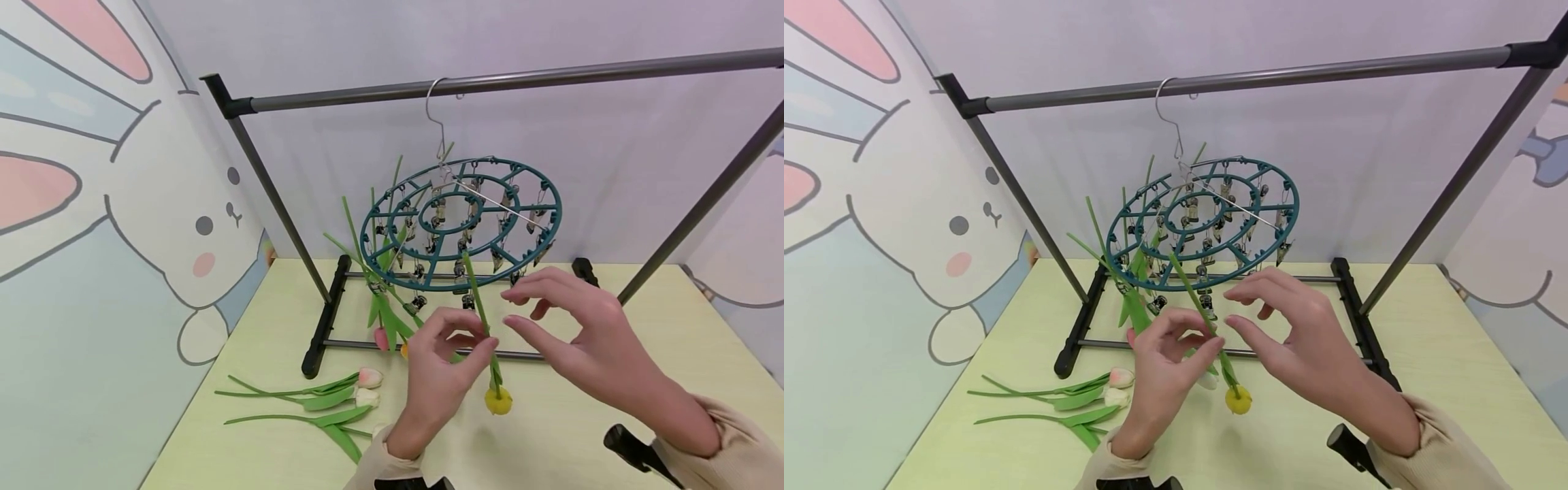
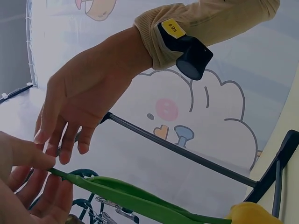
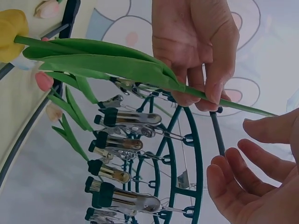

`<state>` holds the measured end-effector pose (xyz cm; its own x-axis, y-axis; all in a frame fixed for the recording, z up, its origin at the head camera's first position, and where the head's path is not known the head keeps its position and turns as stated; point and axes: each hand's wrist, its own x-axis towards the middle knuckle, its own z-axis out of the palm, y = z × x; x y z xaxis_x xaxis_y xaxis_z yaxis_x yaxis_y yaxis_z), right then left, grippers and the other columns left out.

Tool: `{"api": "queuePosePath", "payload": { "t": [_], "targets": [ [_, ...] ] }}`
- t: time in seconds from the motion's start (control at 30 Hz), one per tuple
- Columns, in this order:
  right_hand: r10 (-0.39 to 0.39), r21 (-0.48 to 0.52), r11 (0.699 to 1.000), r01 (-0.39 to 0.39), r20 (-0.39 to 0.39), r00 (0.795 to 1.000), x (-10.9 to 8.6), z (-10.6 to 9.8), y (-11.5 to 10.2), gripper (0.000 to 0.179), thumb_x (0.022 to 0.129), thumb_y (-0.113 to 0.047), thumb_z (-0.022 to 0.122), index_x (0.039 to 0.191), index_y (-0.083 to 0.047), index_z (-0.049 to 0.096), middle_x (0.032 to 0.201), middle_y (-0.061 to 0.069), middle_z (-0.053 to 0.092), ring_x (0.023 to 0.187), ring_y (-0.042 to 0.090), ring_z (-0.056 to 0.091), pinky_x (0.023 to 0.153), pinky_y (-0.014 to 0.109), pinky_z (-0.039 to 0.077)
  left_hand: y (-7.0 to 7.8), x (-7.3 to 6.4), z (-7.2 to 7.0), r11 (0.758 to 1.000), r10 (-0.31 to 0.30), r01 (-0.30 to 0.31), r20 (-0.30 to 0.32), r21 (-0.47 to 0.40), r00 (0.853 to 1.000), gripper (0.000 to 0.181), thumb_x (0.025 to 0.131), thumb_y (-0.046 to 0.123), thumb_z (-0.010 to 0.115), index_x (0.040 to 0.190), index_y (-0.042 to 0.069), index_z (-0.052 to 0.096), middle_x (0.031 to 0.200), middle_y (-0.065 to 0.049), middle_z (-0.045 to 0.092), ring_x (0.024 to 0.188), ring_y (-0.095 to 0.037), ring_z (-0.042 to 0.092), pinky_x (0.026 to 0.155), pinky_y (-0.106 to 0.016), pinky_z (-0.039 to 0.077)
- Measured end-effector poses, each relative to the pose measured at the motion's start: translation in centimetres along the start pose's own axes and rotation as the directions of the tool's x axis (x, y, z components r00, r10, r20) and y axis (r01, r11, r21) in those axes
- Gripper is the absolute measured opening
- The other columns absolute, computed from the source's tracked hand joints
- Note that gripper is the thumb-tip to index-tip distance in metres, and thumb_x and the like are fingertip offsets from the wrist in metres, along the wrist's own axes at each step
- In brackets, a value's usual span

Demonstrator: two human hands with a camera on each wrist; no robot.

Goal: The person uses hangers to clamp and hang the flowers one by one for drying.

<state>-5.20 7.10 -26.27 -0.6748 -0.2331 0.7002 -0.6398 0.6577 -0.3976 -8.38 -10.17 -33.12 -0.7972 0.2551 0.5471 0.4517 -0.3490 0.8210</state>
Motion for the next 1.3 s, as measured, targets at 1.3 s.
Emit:
{"api": "queuePosePath", "payload": {
  "t": [1.3],
  "targets": [
    [0.358, 0.199, 0.893, -0.403, 0.229, 0.905, 0.5, 6.0, 4.3, 0.026, 0.083, -0.019, 0.074, 0.1, -0.001, 0.069, 0.09, 0.005, 0.068, 0.076, 0.013, 0.066, 0.065, 0.023, 0.057, -1.4, 0.2, -2.4, 0.997, -0.043, 0.056, -0.219, 0.054, 0.975, 0.032, 0.083, -0.004, 0.068, 0.111, -0.002, 0.052, 0.096, -0.02, 0.059, 0.092, -0.033, 0.059, 0.075, -0.034, 0.056]
  ]
}}
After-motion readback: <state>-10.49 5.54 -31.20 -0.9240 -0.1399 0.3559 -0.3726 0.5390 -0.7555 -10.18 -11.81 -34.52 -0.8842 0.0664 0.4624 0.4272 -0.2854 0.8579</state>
